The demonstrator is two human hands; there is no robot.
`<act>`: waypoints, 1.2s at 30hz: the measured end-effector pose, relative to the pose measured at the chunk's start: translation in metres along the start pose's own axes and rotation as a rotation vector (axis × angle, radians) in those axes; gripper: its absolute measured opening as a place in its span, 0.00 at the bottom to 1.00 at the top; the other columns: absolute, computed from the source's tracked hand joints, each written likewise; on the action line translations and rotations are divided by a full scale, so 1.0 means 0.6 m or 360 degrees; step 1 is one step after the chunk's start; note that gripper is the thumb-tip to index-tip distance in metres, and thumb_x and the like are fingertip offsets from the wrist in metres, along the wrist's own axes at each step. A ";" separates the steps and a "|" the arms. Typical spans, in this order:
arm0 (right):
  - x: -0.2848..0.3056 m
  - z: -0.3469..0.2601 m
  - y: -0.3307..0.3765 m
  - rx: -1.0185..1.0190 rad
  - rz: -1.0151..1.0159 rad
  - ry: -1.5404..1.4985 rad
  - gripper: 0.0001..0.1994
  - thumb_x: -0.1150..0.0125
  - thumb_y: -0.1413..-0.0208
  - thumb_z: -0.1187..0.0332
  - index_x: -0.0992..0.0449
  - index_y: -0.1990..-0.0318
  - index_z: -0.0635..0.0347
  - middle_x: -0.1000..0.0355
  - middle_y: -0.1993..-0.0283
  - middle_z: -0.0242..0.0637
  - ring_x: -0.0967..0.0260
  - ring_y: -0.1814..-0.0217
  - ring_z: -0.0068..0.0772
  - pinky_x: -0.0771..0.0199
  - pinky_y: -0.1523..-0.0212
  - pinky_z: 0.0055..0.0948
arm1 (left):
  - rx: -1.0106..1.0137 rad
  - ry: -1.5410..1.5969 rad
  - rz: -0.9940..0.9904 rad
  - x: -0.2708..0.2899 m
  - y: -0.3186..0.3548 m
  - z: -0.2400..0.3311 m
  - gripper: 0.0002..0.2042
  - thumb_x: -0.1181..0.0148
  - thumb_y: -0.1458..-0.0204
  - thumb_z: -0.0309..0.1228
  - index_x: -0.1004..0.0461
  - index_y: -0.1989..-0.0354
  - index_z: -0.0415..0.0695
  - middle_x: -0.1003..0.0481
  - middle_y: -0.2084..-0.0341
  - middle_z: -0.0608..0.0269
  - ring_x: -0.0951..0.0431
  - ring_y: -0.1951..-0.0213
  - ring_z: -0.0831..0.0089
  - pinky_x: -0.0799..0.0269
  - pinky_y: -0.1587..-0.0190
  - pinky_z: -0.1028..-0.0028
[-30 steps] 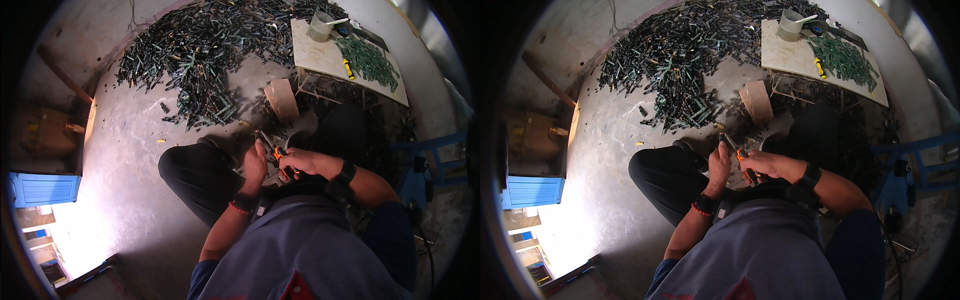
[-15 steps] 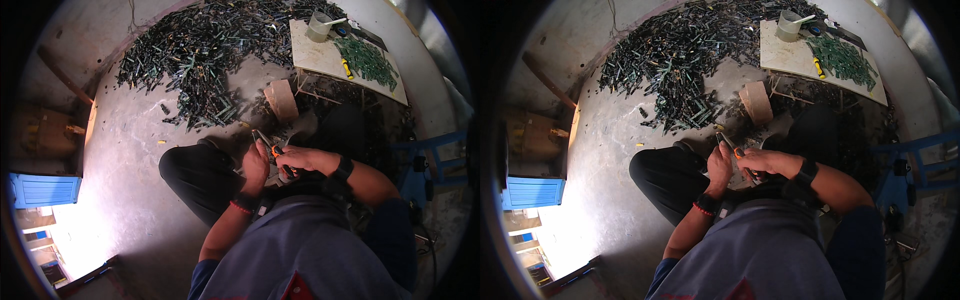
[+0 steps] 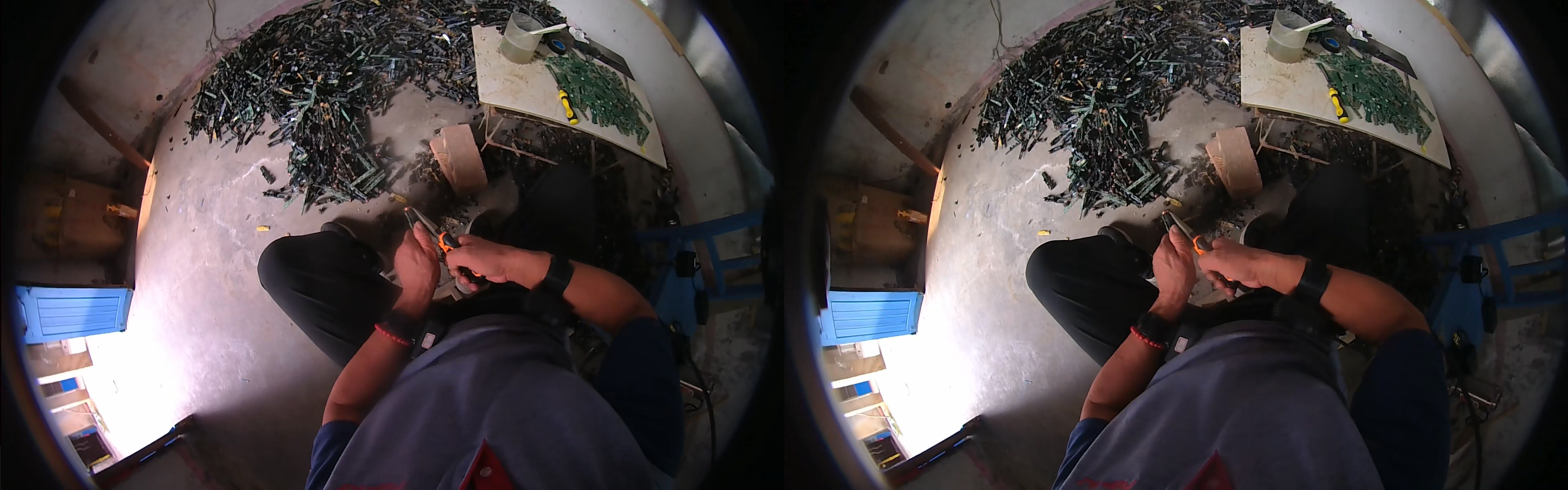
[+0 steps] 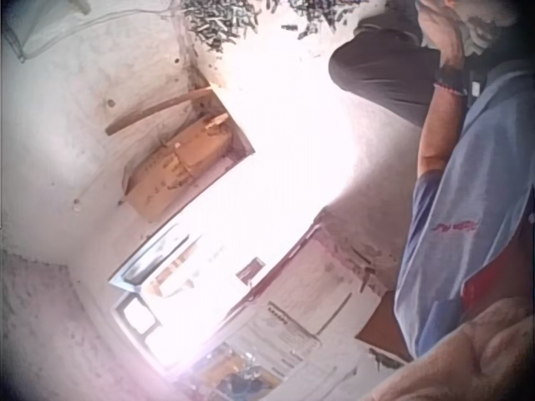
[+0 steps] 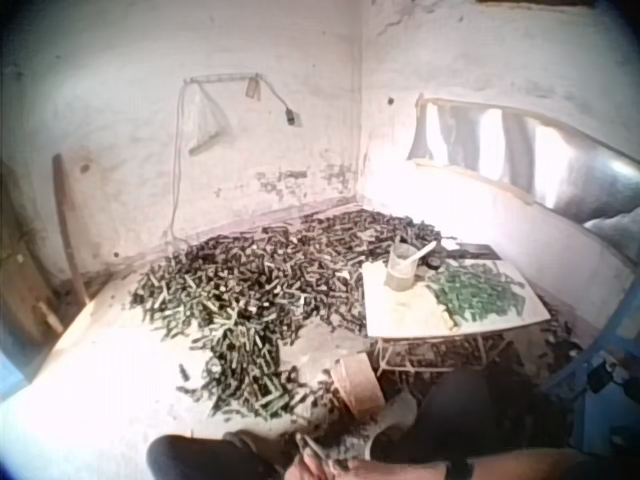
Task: The person sits on the floor and uses pliers and a screwdriver to remove components from green circuit boards. They place the processed boards on a nearby table and discard the removed parts onto a pile on the floor.
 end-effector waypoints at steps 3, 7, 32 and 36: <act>0.001 -0.012 0.002 0.0407 0.0346 0.0788 0.11 0.50 0.56 0.67 0.32 0.69 0.68 0.31 0.76 0.50 0.30 0.73 0.47 0.30 0.70 0.40 | -0.0076 0.0137 0.0071 -0.001 0.001 -0.011 0.22 0.64 0.37 0.43 0.33 0.72 0.36 0.30 0.83 0.42 0.28 0.78 0.45 0.35 0.74 0.54; 0.065 -0.006 0.002 0.0731 0.0859 0.1930 0.15 0.47 0.58 0.70 0.35 0.62 0.69 0.31 0.69 0.55 0.31 0.65 0.56 0.30 0.63 0.46 | 0.0341 0.0776 -0.0431 -0.011 0.017 -0.029 0.24 0.61 0.38 0.47 0.36 0.80 0.41 0.38 0.89 0.64 0.39 0.87 0.72 0.45 0.83 0.70; 0.105 -0.007 0.030 0.0602 0.0752 0.1428 0.11 0.50 0.51 0.67 0.33 0.62 0.63 0.31 0.72 0.50 0.32 0.68 0.55 0.35 0.67 0.44 | 0.1119 0.1902 -0.0945 -0.018 0.022 -0.020 0.21 0.55 0.42 0.53 0.37 0.75 0.47 0.50 0.91 0.76 0.54 0.90 0.83 0.59 0.86 0.80; 0.105 -0.018 0.039 0.0636 0.0859 0.1369 0.12 0.48 0.51 0.64 0.33 0.62 0.63 0.32 0.74 0.48 0.33 0.70 0.53 0.35 0.68 0.42 | 0.1055 0.1983 -0.1032 -0.015 0.020 -0.014 0.23 0.58 0.42 0.54 0.37 0.76 0.47 0.50 0.93 0.75 0.54 0.90 0.82 0.58 0.85 0.79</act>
Point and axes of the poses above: each hand's wrist, its own y-axis away from the middle knuckle, its own x-axis out of the back of the hand, z = x × y, the point moved 5 cm from there along -y, towards the middle knuckle
